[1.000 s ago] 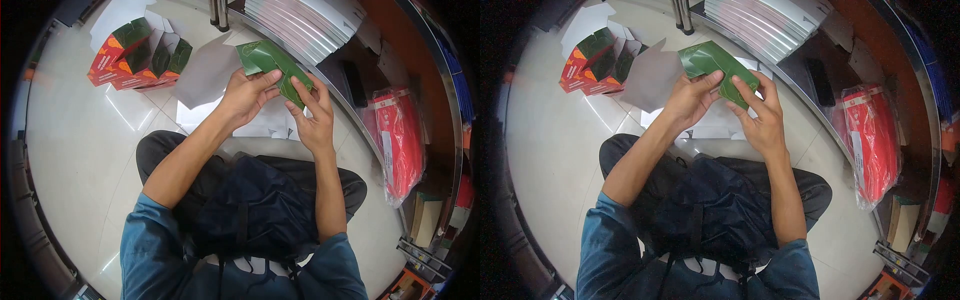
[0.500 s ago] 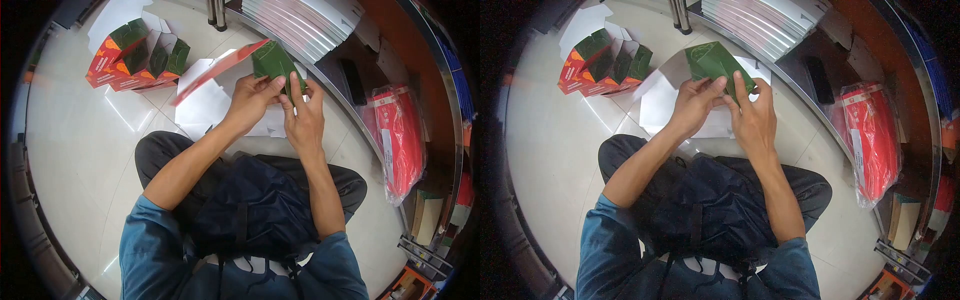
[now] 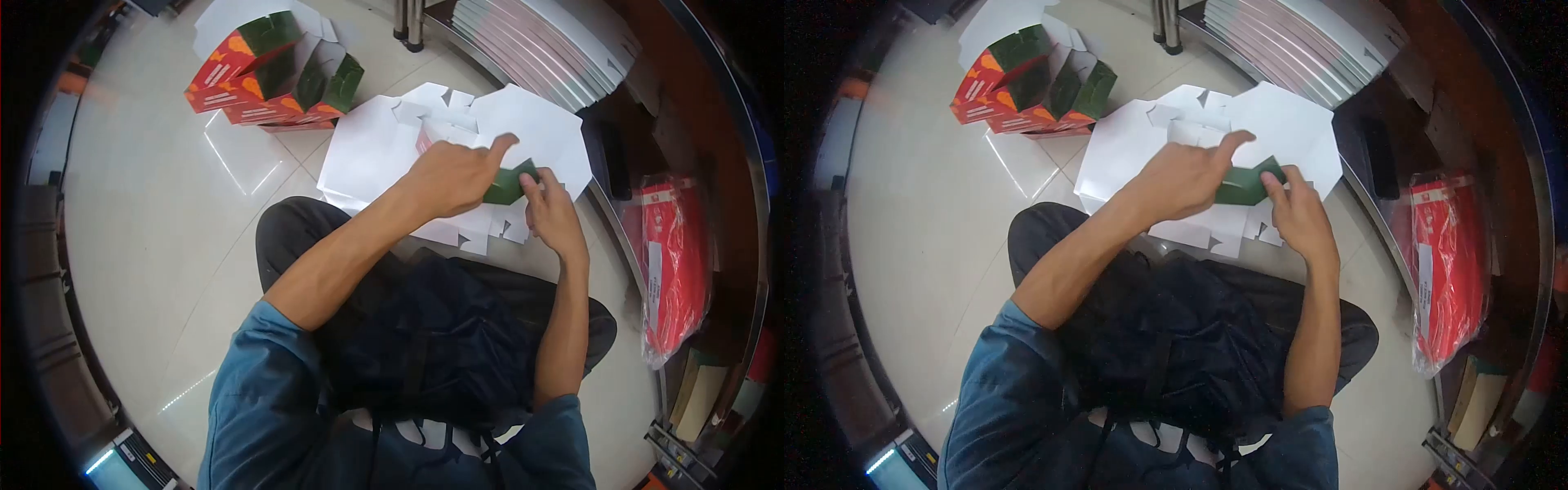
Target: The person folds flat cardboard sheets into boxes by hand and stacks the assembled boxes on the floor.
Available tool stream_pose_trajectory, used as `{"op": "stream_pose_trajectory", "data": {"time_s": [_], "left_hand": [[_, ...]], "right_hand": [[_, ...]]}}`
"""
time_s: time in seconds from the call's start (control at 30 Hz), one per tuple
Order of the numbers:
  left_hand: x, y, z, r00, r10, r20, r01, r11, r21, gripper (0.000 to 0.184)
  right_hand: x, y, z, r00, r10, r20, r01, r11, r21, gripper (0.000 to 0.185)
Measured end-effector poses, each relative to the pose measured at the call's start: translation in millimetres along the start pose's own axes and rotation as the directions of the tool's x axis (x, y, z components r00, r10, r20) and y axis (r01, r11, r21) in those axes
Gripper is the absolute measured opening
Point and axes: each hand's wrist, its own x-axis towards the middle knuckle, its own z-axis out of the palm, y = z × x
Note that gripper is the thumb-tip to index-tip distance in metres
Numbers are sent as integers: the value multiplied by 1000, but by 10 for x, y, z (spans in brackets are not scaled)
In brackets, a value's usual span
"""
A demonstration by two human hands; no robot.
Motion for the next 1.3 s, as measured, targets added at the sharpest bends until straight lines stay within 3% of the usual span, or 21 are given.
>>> {"op": "stream_pose_trajectory", "data": {"time_s": [0.13,0.17,0.3,0.4,0.53,0.57,0.63,0.73,0.83,0.93,0.97,1.07,1.17,1.23,1.3], "left_hand": [[31,-103,-30,967,-207,-148,214,976,34,58],[34,-122,-35,963,-209,-169,219,975,37,57],[56,-70,-103,973,-156,-169,153,988,-31,54],[61,8,-108,972,-93,-216,74,993,-96,49],[53,-9,-43,934,-14,-356,-54,982,-180,45],[48,-20,-34,925,-17,-379,-66,976,-207,45],[48,-12,-50,938,-40,-345,-15,988,-156,46],[77,6,-29,949,-90,-301,71,995,-72,49],[81,-1,-14,959,-107,-262,106,994,-21,49],[61,5,0,969,-98,-225,94,995,-30,47],[51,8,6,972,-93,-213,86,995,-42,46],[46,-5,-57,926,-45,-374,36,999,-32,41],[27,-7,-163,906,24,-422,10,997,78,29],[-96,-78,-408,907,168,-387,-33,943,330,31],[-343,-110,-794,887,192,-419,-23,926,376,29]], "right_hand": [[187,186,155,941,-59,-333,207,879,430,34],[198,210,190,935,-73,-347,238,854,463,33],[53,37,305,919,-282,-276,304,952,38,33],[15,22,375,882,-367,-295,372,927,-39,31],[-73,-81,331,899,-352,-259,392,911,123,26],[-85,-66,339,885,-370,-283,407,910,81,23],[-86,-33,371,850,-413,-326,436,900,-4,19],[-54,-56,428,798,-379,-467,459,886,64,14],[-80,-29,512,711,-557,-430,570,814,-113,13],[-91,18,646,680,-629,-377,588,775,-231,13],[-124,15,636,749,-575,-329,533,818,-215,19],[-144,-129,563,860,-446,-249,481,871,102,26],[-147,-174,608,767,-572,-292,633,748,198,32],[-131,-100,516,785,-590,-191,619,759,202,32],[-112,-15,466,826,-560,-55,559,803,207,32]]}}
